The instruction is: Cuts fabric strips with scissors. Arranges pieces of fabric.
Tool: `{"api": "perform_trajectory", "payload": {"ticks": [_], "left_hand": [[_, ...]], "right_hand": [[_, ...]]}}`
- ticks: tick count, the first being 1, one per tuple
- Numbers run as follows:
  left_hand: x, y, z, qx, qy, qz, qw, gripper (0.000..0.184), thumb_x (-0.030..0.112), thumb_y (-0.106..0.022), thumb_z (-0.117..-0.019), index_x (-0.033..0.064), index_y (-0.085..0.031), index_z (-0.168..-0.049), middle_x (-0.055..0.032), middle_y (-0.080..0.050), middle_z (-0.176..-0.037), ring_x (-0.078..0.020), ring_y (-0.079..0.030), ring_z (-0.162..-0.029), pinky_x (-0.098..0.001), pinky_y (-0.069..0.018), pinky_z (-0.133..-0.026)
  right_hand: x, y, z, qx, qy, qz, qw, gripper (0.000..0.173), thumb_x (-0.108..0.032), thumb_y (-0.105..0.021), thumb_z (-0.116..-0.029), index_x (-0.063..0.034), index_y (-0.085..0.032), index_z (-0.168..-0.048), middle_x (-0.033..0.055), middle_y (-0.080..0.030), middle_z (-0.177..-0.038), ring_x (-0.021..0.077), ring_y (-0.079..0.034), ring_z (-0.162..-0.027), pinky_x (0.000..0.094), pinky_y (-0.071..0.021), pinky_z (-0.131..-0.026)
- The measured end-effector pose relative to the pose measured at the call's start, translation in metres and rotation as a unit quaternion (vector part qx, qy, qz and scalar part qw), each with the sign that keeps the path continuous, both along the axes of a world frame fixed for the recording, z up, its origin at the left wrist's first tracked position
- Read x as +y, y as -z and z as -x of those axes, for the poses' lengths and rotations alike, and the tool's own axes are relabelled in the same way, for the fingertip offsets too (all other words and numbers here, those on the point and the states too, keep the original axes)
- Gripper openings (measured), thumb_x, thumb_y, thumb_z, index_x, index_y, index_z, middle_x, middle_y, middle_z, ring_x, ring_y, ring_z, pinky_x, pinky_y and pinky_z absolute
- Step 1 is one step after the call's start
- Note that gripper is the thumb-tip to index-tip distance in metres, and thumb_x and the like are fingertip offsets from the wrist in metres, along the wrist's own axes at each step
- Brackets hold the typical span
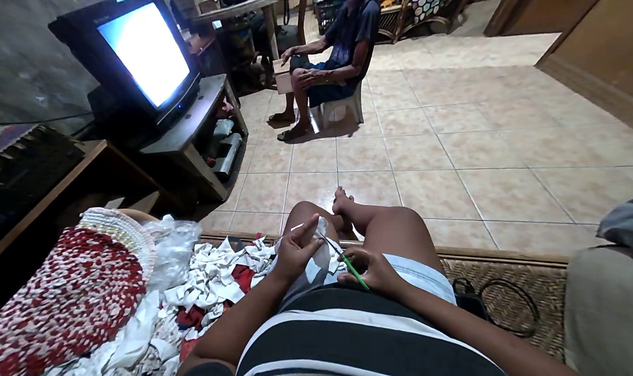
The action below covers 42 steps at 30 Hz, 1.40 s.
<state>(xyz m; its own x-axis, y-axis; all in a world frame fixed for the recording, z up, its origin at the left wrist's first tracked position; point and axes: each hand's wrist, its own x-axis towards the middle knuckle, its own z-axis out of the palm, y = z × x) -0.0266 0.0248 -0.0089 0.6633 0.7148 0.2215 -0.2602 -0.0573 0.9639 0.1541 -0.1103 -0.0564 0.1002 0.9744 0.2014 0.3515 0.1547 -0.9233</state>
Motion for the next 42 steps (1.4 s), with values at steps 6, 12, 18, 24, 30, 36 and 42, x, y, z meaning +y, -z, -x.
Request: {"api": "perform_trajectory", "payload": {"ticks": [6, 12, 18, 24, 30, 36, 42], "left_hand": [[-0.001, 0.003, -0.003, -0.008, 0.003, -0.041, 0.999, 0.054, -0.010, -0.067, -0.0874, -0.0143, -0.050, -0.139, -0.0178, -0.064, -0.133, -0.0131, -0.068, -0.111, -0.0301, -0.0564, -0.098], [-0.003, 0.005, -0.004, -0.012, -0.001, -0.042, 0.999, 0.060, -0.008, -0.068, -0.0876, -0.0144, -0.045, -0.143, -0.0185, -0.062, -0.135, -0.0133, -0.068, -0.112, -0.0301, -0.0566, -0.098], [-0.007, 0.010, -0.007, -0.021, -0.005, -0.053, 0.998, 0.067, -0.009, -0.070, -0.0857, -0.0141, -0.040, -0.146, -0.0181, -0.058, -0.141, -0.0115, -0.066, -0.115, -0.0293, -0.0558, -0.099], [-0.007, 0.012, -0.006, -0.024, -0.008, -0.079, 0.997, 0.073, -0.006, -0.074, -0.0843, -0.0145, -0.037, -0.147, -0.0194, -0.057, -0.141, -0.0138, -0.065, -0.117, -0.0314, -0.0543, -0.102], [-0.008, 0.004, -0.004, -0.019, -0.067, -0.065, 0.995, 0.047, -0.004, -0.064, -0.0935, -0.0136, -0.052, -0.138, -0.0166, -0.064, -0.134, -0.0113, -0.067, -0.114, -0.0289, -0.0544, -0.100], [-0.011, 0.008, -0.006, -0.038, -0.060, -0.047, 0.996, 0.050, -0.008, -0.067, -0.0894, -0.0136, -0.053, -0.137, -0.0140, -0.068, -0.128, -0.0104, -0.070, -0.104, -0.0290, -0.0583, -0.093], [-0.013, 0.009, -0.007, -0.039, -0.063, -0.049, 0.996, 0.053, -0.008, -0.068, -0.0888, -0.0142, -0.051, -0.138, -0.0149, -0.067, -0.129, -0.0116, -0.070, -0.106, -0.0299, -0.0581, -0.095]], "right_hand": [[0.001, -0.002, 0.001, 0.001, 0.001, 0.005, 1.000, 0.056, -0.048, -0.081, -0.0826, -0.0014, -0.067, -0.111, -0.0051, -0.065, -0.076, -0.0063, -0.055, -0.061, 0.0130, -0.0480, -0.058], [0.000, 0.001, 0.003, 0.016, 0.012, -0.011, 1.000, 0.044, -0.037, -0.082, -0.0839, -0.0016, -0.069, -0.106, -0.0059, -0.064, -0.072, -0.0070, -0.052, -0.056, 0.0119, -0.0464, -0.054], [0.002, -0.002, 0.003, 0.024, 0.005, 0.000, 1.000, 0.051, -0.043, -0.081, -0.0841, -0.0017, -0.067, -0.110, -0.0053, -0.065, -0.074, -0.0046, -0.057, -0.058, 0.0143, -0.0505, -0.056], [0.001, -0.003, 0.005, 0.039, 0.027, 0.020, 0.999, 0.044, -0.034, -0.083, -0.0836, -0.0012, -0.067, -0.108, -0.0053, -0.065, -0.073, -0.0039, -0.056, -0.055, 0.0144, -0.0509, -0.054], [0.000, 0.002, 0.004, 0.033, 0.023, -0.008, 0.999, 0.044, -0.035, -0.083, -0.0834, -0.0003, -0.068, -0.107, -0.0053, -0.065, -0.072, -0.0053, -0.054, -0.055, 0.0131, -0.0486, -0.054], [0.002, 0.000, 0.004, 0.031, 0.016, -0.007, 0.999, 0.050, -0.042, -0.082, -0.0829, -0.0026, -0.068, -0.109, -0.0060, -0.065, -0.075, -0.0054, -0.056, -0.059, 0.0135, -0.0497, -0.056], [0.001, -0.002, 0.005, 0.039, 0.023, 0.000, 0.999, 0.045, -0.038, -0.083, -0.0831, -0.0024, -0.068, -0.107, -0.0063, -0.064, -0.073, -0.0049, -0.056, -0.057, 0.0141, -0.0505, -0.055]]}}
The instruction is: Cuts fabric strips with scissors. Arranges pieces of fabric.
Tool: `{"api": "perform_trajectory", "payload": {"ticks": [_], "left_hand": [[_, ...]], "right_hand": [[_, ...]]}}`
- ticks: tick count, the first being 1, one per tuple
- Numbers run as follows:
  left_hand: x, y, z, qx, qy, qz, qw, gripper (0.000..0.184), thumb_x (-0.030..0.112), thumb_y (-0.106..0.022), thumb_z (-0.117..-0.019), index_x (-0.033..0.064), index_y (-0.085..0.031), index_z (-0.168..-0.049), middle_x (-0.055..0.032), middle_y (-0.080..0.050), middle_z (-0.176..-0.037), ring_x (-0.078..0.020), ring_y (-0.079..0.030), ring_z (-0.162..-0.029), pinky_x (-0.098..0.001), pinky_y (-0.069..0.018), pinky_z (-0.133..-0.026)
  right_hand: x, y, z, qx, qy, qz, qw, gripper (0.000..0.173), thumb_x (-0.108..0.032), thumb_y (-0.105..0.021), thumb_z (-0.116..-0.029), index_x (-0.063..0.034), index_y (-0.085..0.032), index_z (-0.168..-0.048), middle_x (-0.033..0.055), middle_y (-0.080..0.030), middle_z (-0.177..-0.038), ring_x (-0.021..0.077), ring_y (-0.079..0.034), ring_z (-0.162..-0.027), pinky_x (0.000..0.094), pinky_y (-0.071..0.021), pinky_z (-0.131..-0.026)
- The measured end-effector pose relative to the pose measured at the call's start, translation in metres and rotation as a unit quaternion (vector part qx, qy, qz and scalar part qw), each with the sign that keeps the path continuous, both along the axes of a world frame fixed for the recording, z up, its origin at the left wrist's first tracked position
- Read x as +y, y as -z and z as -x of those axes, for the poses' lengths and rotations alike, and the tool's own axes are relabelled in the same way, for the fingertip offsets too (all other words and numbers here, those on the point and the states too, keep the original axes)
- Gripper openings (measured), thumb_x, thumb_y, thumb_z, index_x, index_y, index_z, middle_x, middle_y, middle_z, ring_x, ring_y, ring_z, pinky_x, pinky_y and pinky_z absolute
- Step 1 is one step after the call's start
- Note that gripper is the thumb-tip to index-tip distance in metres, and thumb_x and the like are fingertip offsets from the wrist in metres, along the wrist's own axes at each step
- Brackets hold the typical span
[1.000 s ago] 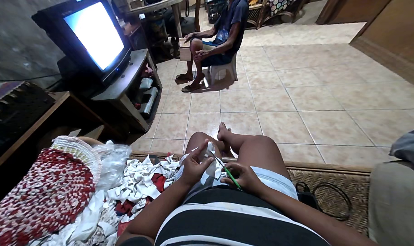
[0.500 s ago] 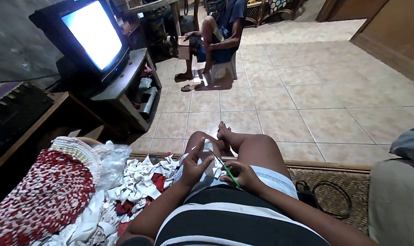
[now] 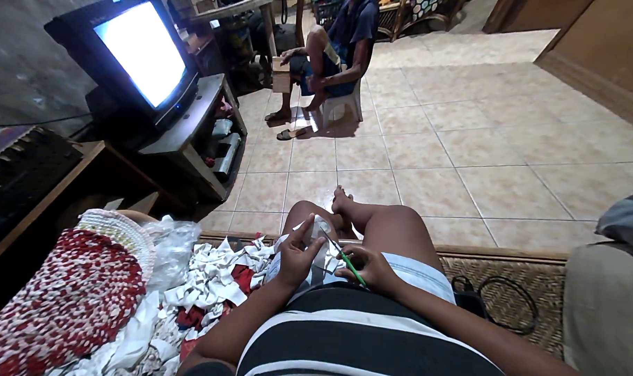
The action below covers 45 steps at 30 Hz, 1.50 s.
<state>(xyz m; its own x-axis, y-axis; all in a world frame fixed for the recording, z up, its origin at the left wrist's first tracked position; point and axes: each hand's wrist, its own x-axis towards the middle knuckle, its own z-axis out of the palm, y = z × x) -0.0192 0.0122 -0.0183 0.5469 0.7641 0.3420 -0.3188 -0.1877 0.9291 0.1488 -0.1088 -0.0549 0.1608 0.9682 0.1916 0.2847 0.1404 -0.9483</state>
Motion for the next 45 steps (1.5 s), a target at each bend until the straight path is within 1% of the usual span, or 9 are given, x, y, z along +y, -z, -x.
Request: {"api": "perform_trajectory", "payload": {"ticks": [5, 10, 14, 17, 21, 23, 31, 39, 45], "left_hand": [[0.001, 0.003, -0.001, -0.016, 0.009, 0.004, 1.000, 0.060, -0.009, -0.068, -0.0875, -0.0145, -0.045, -0.142, -0.0148, -0.064, -0.134, -0.0109, -0.069, -0.107, -0.0300, -0.0575, -0.095], [0.000, 0.004, -0.003, -0.023, 0.024, 0.002, 0.999, 0.078, -0.011, -0.070, -0.0848, -0.0121, -0.030, -0.151, -0.0150, -0.059, -0.139, -0.0122, -0.067, -0.112, -0.0325, -0.0565, -0.099], [0.000, 0.006, -0.002, -0.015, 0.025, -0.012, 1.000, 0.082, -0.008, -0.072, -0.0850, -0.0122, -0.026, -0.153, -0.0176, -0.055, -0.143, -0.0136, -0.066, -0.116, -0.0332, -0.0558, -0.100], [0.001, 0.001, 0.001, 0.003, 0.022, -0.013, 1.000, 0.075, -0.004, -0.071, -0.0878, -0.0132, -0.031, -0.151, -0.0172, -0.058, -0.139, -0.0123, -0.065, -0.116, -0.0318, -0.0539, -0.102], [0.004, -0.007, 0.003, 0.012, -0.008, 0.013, 1.000, 0.044, -0.003, -0.064, -0.0939, -0.0122, -0.054, -0.136, -0.0127, -0.068, -0.127, -0.0092, -0.068, -0.108, -0.0287, -0.0559, -0.097], [0.003, -0.007, 0.003, 0.003, -0.012, 0.023, 1.000, 0.041, -0.006, -0.065, -0.0924, -0.0114, -0.058, -0.132, -0.0109, -0.071, -0.121, -0.0095, -0.070, -0.104, -0.0289, -0.0575, -0.095], [-0.004, -0.001, -0.002, -0.023, -0.012, 0.040, 0.999, 0.052, -0.011, -0.067, -0.0883, -0.0130, -0.051, -0.138, -0.0128, -0.070, -0.124, -0.0118, -0.071, -0.102, -0.0309, -0.0590, -0.093], [-0.004, 0.000, -0.002, -0.045, 0.006, 0.050, 0.998, 0.058, -0.010, -0.069, -0.0871, -0.0110, -0.049, -0.141, -0.0100, -0.070, -0.124, -0.0116, -0.071, -0.103, -0.0321, -0.0590, -0.093], [0.006, -0.008, 0.003, -0.009, 0.044, 0.104, 0.994, 0.039, 0.001, -0.055, -0.0997, -0.0099, -0.054, -0.137, -0.0119, -0.065, -0.132, -0.0115, -0.065, -0.115, -0.0313, -0.0523, -0.102]], "right_hand": [[-0.001, -0.002, 0.000, -0.006, -0.003, 0.008, 1.000, 0.046, -0.038, -0.082, -0.0836, -0.0018, -0.068, -0.109, -0.0059, -0.064, -0.072, -0.0050, -0.055, -0.056, 0.0137, -0.0494, -0.055], [0.001, -0.004, 0.000, -0.005, -0.009, 0.012, 1.000, 0.051, -0.043, -0.081, -0.0833, -0.0027, -0.066, -0.111, -0.0062, -0.065, -0.076, -0.0048, -0.057, -0.060, 0.0141, -0.0508, -0.057], [0.001, -0.002, 0.000, -0.002, 0.001, 0.009, 1.000, 0.045, -0.036, -0.082, -0.0847, -0.0005, -0.067, -0.109, -0.0040, -0.066, -0.073, -0.0021, -0.058, -0.056, 0.0165, -0.0524, -0.055], [0.000, -0.002, 0.000, -0.005, 0.002, 0.015, 1.000, 0.044, -0.035, -0.082, -0.0849, -0.0014, -0.067, -0.108, -0.0049, -0.065, -0.072, -0.0028, -0.058, -0.055, 0.0154, -0.0516, -0.054], [0.000, -0.001, 0.000, -0.014, 0.003, 0.010, 1.000, 0.044, -0.036, -0.082, -0.0841, -0.0005, -0.068, -0.108, -0.0043, -0.065, -0.072, -0.0044, -0.056, -0.055, 0.0139, -0.0497, -0.054], [0.001, 0.001, -0.001, -0.019, -0.002, 0.000, 1.000, 0.046, -0.036, -0.082, -0.0837, -0.0002, -0.068, -0.108, -0.0043, -0.065, -0.072, -0.0048, -0.055, -0.056, 0.0136, -0.0492, -0.054], [0.003, -0.003, 0.001, -0.017, -0.008, 0.009, 1.000, 0.053, -0.044, -0.081, -0.0834, -0.0017, -0.067, -0.112, -0.0060, -0.064, -0.073, -0.0055, -0.055, -0.059, 0.0136, -0.0487, -0.057], [0.003, -0.005, 0.005, 0.006, 0.012, 0.012, 1.000, 0.042, -0.033, -0.082, -0.0843, -0.0012, -0.067, -0.107, -0.0060, -0.064, -0.071, -0.0040, -0.057, -0.055, 0.0142, -0.0511, -0.054], [0.002, -0.004, 0.003, -0.015, 0.005, 0.022, 1.000, 0.044, -0.033, -0.082, -0.0843, 0.0012, -0.068, -0.109, -0.0016, -0.066, -0.073, -0.0019, -0.058, -0.056, 0.0160, -0.0521, -0.056]]}}
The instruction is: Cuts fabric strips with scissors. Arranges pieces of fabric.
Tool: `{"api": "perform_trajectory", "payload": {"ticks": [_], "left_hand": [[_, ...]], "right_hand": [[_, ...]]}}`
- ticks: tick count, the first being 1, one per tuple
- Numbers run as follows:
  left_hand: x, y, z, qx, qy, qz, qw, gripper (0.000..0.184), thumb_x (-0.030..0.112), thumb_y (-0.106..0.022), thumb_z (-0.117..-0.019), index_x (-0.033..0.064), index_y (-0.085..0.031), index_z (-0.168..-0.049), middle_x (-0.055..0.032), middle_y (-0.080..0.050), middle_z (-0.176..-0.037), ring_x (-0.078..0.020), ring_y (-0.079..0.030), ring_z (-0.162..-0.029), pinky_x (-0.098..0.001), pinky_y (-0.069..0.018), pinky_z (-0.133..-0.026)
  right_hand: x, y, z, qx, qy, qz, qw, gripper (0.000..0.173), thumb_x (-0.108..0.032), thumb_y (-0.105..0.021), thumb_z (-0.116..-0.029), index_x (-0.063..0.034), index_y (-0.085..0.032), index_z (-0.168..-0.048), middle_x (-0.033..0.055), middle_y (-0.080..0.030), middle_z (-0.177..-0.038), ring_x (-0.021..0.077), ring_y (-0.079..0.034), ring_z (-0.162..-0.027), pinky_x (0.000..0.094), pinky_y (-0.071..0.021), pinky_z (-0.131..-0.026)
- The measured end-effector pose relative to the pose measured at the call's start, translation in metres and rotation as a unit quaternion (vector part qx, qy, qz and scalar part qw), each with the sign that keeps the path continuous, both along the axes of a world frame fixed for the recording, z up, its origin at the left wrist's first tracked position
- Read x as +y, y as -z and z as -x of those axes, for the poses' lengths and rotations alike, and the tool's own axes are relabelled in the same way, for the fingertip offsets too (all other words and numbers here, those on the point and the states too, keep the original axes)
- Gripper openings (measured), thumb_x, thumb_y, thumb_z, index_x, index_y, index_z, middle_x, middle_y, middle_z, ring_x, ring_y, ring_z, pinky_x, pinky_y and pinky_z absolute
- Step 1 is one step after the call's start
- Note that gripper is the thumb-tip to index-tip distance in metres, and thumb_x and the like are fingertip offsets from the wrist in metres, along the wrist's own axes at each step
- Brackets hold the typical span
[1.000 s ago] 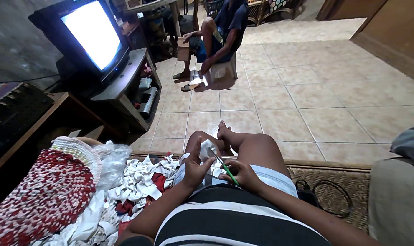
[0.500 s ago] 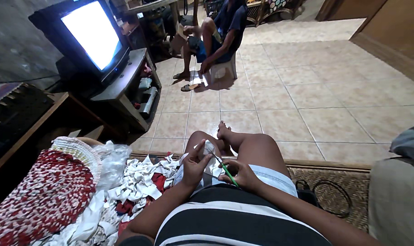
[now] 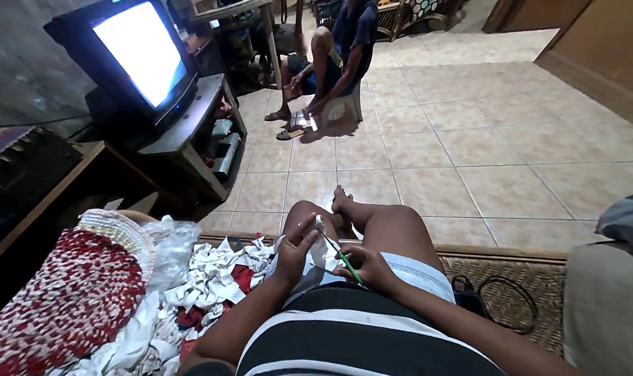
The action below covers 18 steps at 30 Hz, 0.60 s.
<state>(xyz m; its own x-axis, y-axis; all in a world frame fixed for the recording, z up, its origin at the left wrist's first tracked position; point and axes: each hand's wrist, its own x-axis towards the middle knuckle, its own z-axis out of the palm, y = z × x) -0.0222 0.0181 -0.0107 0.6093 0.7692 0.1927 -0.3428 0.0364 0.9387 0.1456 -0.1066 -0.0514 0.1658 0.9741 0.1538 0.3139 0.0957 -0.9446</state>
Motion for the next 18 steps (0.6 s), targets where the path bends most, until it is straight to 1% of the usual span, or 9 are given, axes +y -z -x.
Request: {"api": "perform_trajectory", "payload": {"ticks": [3, 6, 7, 9, 10, 13, 16, 18], "left_hand": [[0.0022, -0.0007, -0.0017, -0.008, -0.039, 0.030, 0.999, 0.035, -0.004, -0.058, -0.0968, -0.0082, -0.059, -0.132, -0.0085, -0.070, -0.122, -0.0109, -0.069, -0.105, -0.0307, -0.0559, -0.096], [0.0042, -0.0006, -0.0006, -0.010, -0.025, 0.038, 0.999, 0.038, -0.008, -0.060, -0.0935, -0.0075, -0.060, -0.132, -0.0074, -0.072, -0.115, -0.0109, -0.071, -0.098, -0.0309, -0.0584, -0.091], [0.0046, -0.0012, 0.0005, -0.009, -0.002, 0.040, 0.999, 0.039, -0.009, -0.061, -0.0929, -0.0074, -0.060, -0.132, -0.0084, -0.071, -0.118, -0.0112, -0.071, -0.098, -0.0312, -0.0587, -0.091], [0.0055, -0.0031, 0.0026, -0.001, 0.045, 0.050, 0.998, 0.040, -0.009, -0.058, -0.0938, -0.0074, -0.059, -0.133, -0.0106, -0.066, -0.130, -0.0109, -0.069, -0.099, -0.0311, -0.0575, -0.091], [0.0057, -0.0045, 0.0030, 0.005, 0.058, 0.057, 0.997, 0.039, -0.009, -0.056, -0.0945, -0.0069, -0.059, -0.134, -0.0110, -0.065, -0.133, -0.0110, -0.069, -0.100, -0.0313, -0.0572, -0.091], [0.0056, -0.0077, 0.0028, 0.012, 0.059, 0.071, 0.996, 0.037, -0.008, -0.053, -0.0968, -0.0072, -0.059, -0.133, -0.0103, -0.065, -0.131, -0.0126, -0.068, -0.105, -0.0323, -0.0561, -0.095], [0.0059, -0.0057, 0.0021, 0.006, 0.036, 0.056, 0.998, 0.036, -0.007, -0.054, -0.0972, -0.0075, -0.060, -0.132, -0.0095, -0.067, -0.129, -0.0116, -0.066, -0.111, -0.0301, -0.0536, -0.098], [0.0072, -0.0027, 0.0023, 0.001, 0.025, 0.041, 0.999, 0.036, -0.007, -0.055, -0.0970, -0.0083, -0.060, -0.132, -0.0104, -0.067, -0.130, -0.0125, -0.066, -0.113, -0.0306, -0.0528, -0.100]], "right_hand": [[0.0002, 0.0022, -0.0012, -0.002, 0.001, -0.003, 1.000, 0.044, -0.034, -0.082, -0.0843, 0.0008, -0.068, -0.108, -0.0029, -0.066, -0.072, -0.0026, -0.058, -0.055, 0.0154, -0.0515, -0.055], [-0.0003, 0.0035, -0.0008, 0.011, 0.006, -0.009, 1.000, 0.042, -0.031, -0.082, -0.0841, 0.0001, -0.068, -0.108, -0.0043, -0.066, -0.072, -0.0034, -0.058, -0.055, 0.0146, -0.0515, -0.055], [-0.0005, 0.0034, -0.0006, 0.015, 0.007, -0.009, 1.000, 0.042, -0.031, -0.082, -0.0840, 0.0001, -0.068, -0.108, -0.0046, -0.066, -0.072, -0.0034, -0.058, -0.055, 0.0147, -0.0517, -0.055], [-0.0012, 0.0029, -0.0006, 0.021, 0.005, -0.005, 1.000, 0.041, -0.030, -0.083, -0.0842, -0.0001, -0.067, -0.109, -0.0044, -0.066, -0.073, -0.0030, -0.059, -0.056, 0.0152, -0.0526, -0.055], [-0.0013, 0.0031, -0.0007, 0.022, 0.004, -0.004, 1.000, 0.042, -0.030, -0.083, -0.0840, -0.0003, -0.067, -0.109, -0.0046, -0.067, -0.073, -0.0029, -0.059, -0.056, 0.0155, -0.0529, -0.055], [-0.0009, 0.0049, -0.0016, 0.022, 0.001, -0.012, 1.000, 0.043, -0.032, -0.083, -0.0833, -0.0002, -0.068, -0.108, -0.0048, -0.066, -0.073, -0.0036, -0.058, -0.056, 0.0147, -0.0517, -0.055], [-0.0013, 0.0064, -0.0022, 0.020, 0.000, -0.013, 1.000, 0.042, -0.031, -0.083, -0.0836, -0.0005, -0.068, -0.108, -0.0051, -0.066, -0.073, -0.0043, -0.057, -0.056, 0.0140, -0.0511, -0.055], [-0.0020, 0.0065, -0.0018, 0.016, 0.000, -0.014, 1.000, 0.042, -0.031, -0.083, -0.0833, -0.0005, -0.068, -0.107, -0.0050, -0.066, -0.073, -0.0046, -0.057, -0.056, 0.0138, -0.0505, -0.055]]}}
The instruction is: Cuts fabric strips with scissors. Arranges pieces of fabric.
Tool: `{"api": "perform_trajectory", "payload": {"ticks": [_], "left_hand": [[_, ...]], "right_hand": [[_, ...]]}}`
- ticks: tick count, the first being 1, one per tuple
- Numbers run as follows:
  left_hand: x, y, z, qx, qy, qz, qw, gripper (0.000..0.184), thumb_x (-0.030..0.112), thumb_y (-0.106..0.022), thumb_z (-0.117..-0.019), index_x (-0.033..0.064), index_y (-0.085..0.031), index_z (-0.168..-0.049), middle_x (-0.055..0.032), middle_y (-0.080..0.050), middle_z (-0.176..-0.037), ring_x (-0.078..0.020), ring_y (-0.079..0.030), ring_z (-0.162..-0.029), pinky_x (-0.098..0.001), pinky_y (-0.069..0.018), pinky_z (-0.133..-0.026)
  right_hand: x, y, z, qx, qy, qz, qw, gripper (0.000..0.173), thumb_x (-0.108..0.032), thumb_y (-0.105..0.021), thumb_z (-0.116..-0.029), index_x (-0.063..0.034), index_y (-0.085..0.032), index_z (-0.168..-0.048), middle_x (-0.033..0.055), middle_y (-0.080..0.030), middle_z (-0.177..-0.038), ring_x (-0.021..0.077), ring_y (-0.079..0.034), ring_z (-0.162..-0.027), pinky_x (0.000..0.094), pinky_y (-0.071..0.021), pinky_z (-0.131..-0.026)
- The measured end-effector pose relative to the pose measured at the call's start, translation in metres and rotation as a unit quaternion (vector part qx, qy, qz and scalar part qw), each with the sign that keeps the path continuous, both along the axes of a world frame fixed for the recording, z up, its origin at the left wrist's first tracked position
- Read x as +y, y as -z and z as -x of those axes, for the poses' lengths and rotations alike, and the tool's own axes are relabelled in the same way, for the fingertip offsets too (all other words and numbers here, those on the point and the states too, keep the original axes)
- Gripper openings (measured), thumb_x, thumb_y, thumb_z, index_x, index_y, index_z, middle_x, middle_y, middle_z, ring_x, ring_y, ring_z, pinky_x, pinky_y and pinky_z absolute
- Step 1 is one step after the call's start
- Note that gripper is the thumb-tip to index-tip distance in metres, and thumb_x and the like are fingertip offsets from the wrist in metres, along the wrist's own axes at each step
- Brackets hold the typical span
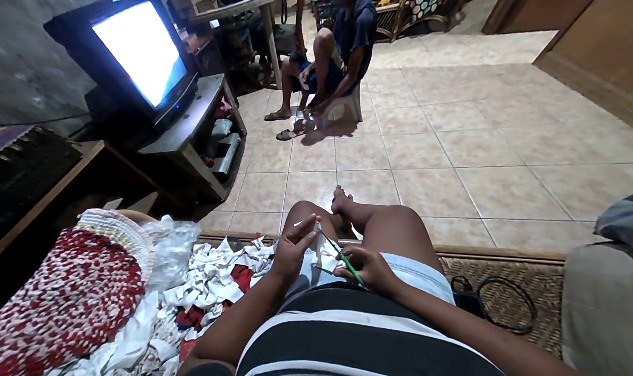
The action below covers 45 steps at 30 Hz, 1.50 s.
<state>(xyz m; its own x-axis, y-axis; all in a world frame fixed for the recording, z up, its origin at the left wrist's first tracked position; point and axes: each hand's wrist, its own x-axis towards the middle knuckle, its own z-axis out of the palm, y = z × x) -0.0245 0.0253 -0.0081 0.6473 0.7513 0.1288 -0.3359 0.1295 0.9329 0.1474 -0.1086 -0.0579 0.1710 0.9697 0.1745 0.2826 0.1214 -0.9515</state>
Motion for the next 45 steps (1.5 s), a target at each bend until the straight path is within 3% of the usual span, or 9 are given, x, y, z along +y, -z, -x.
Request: {"api": "perform_trajectory", "payload": {"ticks": [8, 15, 22, 28, 31, 35, 39, 45], "left_hand": [[0.002, -0.002, 0.001, 0.059, -0.050, -0.073, 0.994, 0.035, -0.005, -0.052, -0.0994, -0.0088, -0.058, -0.134, -0.0124, -0.069, -0.127, -0.0111, -0.067, -0.108, -0.0288, -0.0544, -0.097], [0.007, 0.002, 0.004, 0.087, -0.075, -0.250, 0.962, 0.045, -0.003, -0.052, -0.0997, -0.0112, -0.046, -0.144, -0.0178, -0.067, -0.129, -0.0126, -0.069, -0.110, -0.0289, -0.0549, -0.098], [0.004, 0.010, -0.002, 0.069, -0.109, -0.270, 0.954, 0.050, -0.001, -0.051, -0.1016, -0.0088, -0.039, -0.150, -0.0173, -0.063, -0.136, -0.0114, -0.067, -0.112, -0.0279, -0.0547, -0.097], [-0.003, 0.011, -0.007, 0.063, -0.115, -0.224, 0.966, 0.058, 0.004, -0.047, -0.1046, -0.0089, -0.022, -0.156, -0.0194, -0.059, -0.140, -0.0121, -0.064, -0.118, -0.0293, -0.0514, -0.102], [-0.003, 0.005, -0.007, 0.070, -0.112, -0.146, 0.980, 0.060, 0.005, -0.041, -0.1067, -0.0005, -0.015, -0.160, -0.0184, -0.056, -0.144, -0.0150, -0.064, -0.119, -0.0325, -0.0533, -0.101], [0.000, -0.002, -0.006, 0.060, -0.085, -0.011, 0.994, 0.058, 0.009, -0.036, -0.1096, 0.0154, -0.015, -0.164, -0.0140, -0.057, -0.144, -0.0187, -0.067, -0.113, -0.0365, -0.0568, -0.092], [-0.003, -0.010, -0.004, 0.053, -0.055, 0.050, 0.996, 0.058, 0.010, -0.031, -0.1108, 0.0176, -0.010, -0.164, -0.0155, -0.054, -0.146, -0.0218, -0.067, -0.113, -0.0394, -0.0578, -0.092], [-0.005, -0.016, -0.004, 0.060, -0.046, 0.065, 0.995, 0.058, 0.010, -0.031, -0.1109, 0.0174, -0.010, -0.164, -0.0157, -0.052, -0.148, -0.0219, -0.067, -0.113, -0.0395, -0.0579, -0.092]], "right_hand": [[-0.002, -0.003, -0.001, -0.021, -0.011, 0.009, 1.000, 0.044, -0.034, -0.081, -0.0845, 0.0005, -0.068, -0.109, -0.0031, -0.065, -0.074, -0.0049, -0.055, -0.059, 0.0134, -0.0484, -0.057], [0.000, -0.002, -0.004, -0.036, -0.030, 0.007, 0.999, 0.050, -0.042, -0.081, -0.0843, -0.0007, -0.068, -0.110, -0.0018, -0.066, -0.076, -0.0031, -0.056, -0.060, 0.0153, -0.0497, -0.057], [0.003, -0.003, -0.002, -0.039, -0.030, 0.011, 0.999, 0.052, -0.044, -0.081, -0.0836, -0.0016, -0.067, -0.111, -0.0037, -0.065, -0.074, -0.0035, -0.056, -0.060, 0.0153, -0.0492, -0.057], [0.004, -0.005, -0.001, -0.017, -0.022, 0.020, 0.999, 0.052, -0.043, -0.081, -0.0840, -0.0021, -0.066, -0.112, -0.0040, -0.064, -0.076, -0.0029, -0.057, -0.060, 0.0156, -0.0510, -0.058], [0.004, -0.005, -0.001, -0.029, -0.014, 0.031, 0.999, 0.054, -0.045, -0.081, -0.0831, -0.0018, -0.066, -0.112, -0.0035, -0.064, -0.076, -0.0025, -0.057, -0.060, 0.0164, -0.0505, -0.058], [0.005, -0.003, -0.003, -0.036, -0.015, 0.037, 0.999, 0.055, -0.046, -0.082, -0.0820, -0.0020, -0.067, -0.112, -0.0034, -0.065, -0.075, -0.0022, -0.057, -0.060, 0.0164, -0.0506, -0.058], [0.004, -0.002, -0.002, -0.022, -0.016, 0.036, 0.999, 0.053, -0.044, -0.082, -0.0827, -0.0024, -0.066, -0.112, -0.0040, -0.065, -0.074, -0.0019, -0.058, -0.059, 0.0169, -0.0516, -0.058], [0.005, -0.003, -0.003, -0.051, -0.010, 0.040, 0.998, 0.058, -0.050, -0.081, -0.0823, -0.0023, -0.067, -0.112, -0.0026, -0.064, -0.074, -0.0011, -0.056, -0.060, 0.0177, -0.0497, -0.058]]}}
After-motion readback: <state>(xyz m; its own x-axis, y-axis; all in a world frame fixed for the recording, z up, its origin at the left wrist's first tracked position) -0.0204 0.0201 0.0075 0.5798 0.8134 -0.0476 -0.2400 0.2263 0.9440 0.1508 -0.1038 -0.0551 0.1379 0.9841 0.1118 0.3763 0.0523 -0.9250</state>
